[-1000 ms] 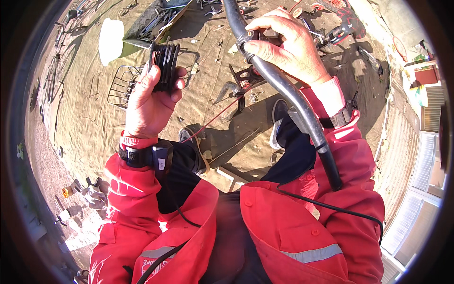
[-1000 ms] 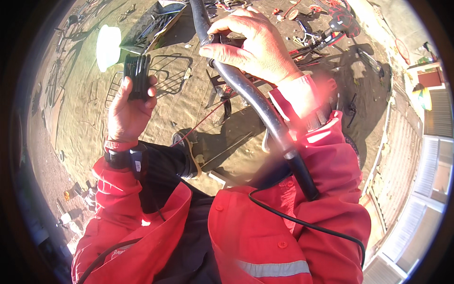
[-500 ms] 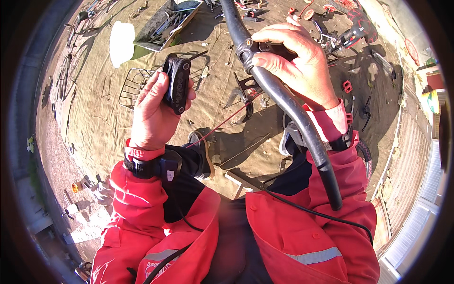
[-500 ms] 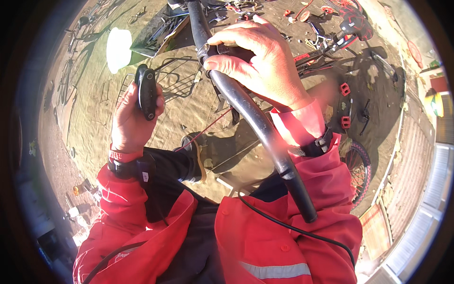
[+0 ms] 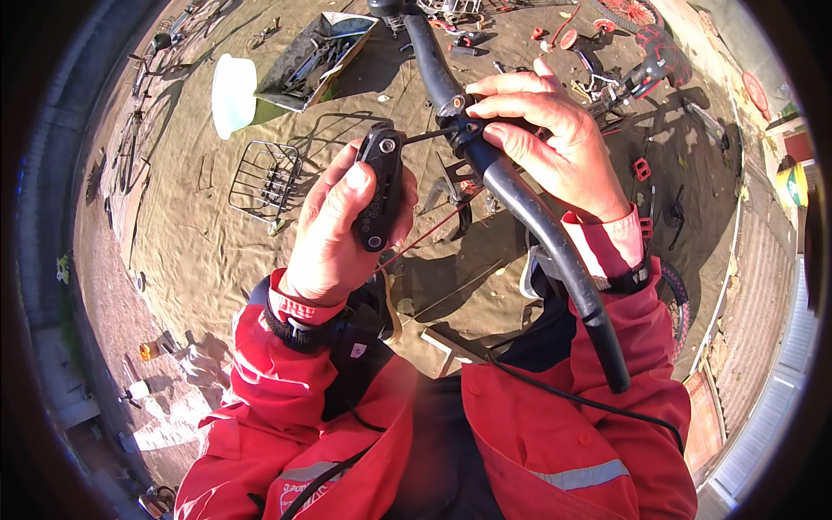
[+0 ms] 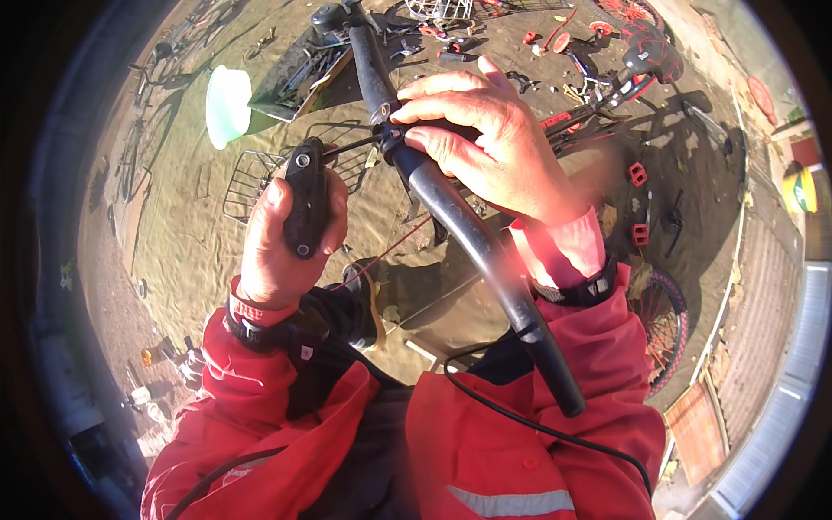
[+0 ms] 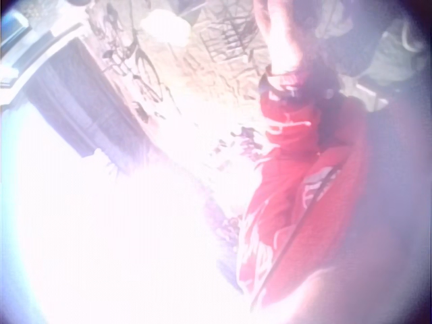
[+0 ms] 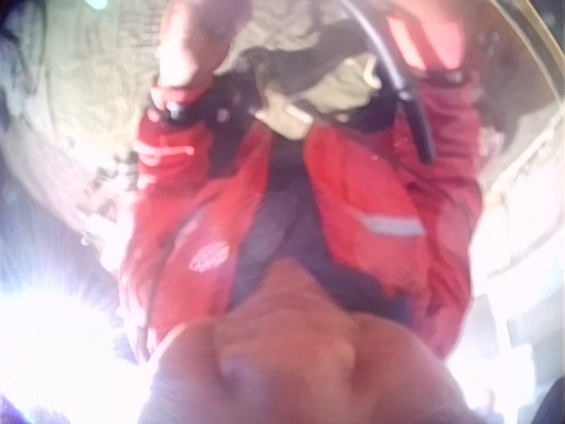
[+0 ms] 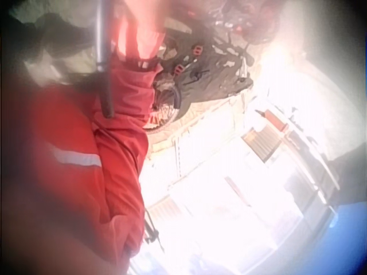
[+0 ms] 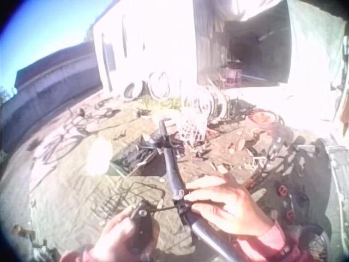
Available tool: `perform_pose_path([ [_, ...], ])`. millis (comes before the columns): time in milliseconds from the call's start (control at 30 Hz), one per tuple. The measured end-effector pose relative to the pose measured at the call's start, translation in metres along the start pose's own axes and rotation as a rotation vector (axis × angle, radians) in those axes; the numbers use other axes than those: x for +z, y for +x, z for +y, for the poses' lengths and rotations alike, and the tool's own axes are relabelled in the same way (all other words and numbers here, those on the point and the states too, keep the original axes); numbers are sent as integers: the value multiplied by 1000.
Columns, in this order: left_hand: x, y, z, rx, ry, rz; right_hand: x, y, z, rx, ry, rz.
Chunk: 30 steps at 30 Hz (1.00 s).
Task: The person removes a black shifter from the bicycle handlebar, threads a cable through it, and reattaches the shifter to the handlebar. The person then adjusts the cable tension and secures the shifter in place.
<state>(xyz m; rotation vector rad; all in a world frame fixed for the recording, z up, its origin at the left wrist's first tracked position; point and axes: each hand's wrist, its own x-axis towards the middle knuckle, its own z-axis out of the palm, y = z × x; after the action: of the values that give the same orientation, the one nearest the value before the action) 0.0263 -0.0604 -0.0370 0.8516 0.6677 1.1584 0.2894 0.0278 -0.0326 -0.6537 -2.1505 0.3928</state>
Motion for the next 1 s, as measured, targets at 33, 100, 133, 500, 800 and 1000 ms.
perform_pose_path([
  [33,1,-1,0,-2,-3,1,0,0,0,3,0,0],
  [100,4,-1,0,-7,-7,-7,0,1,1,-11,-8,-1],
  [133,5,-1,-1,-17,-10,4,-1,2,2,-19,-12,-1],
  [500,14,0,-2,-58,76,108,4,-2,3,33,58,34],
  [800,30,-1,9,-128,122,226,3,-4,5,39,35,29],
  [1000,47,-6,22,-199,179,292,7,-2,7,13,26,69],
])
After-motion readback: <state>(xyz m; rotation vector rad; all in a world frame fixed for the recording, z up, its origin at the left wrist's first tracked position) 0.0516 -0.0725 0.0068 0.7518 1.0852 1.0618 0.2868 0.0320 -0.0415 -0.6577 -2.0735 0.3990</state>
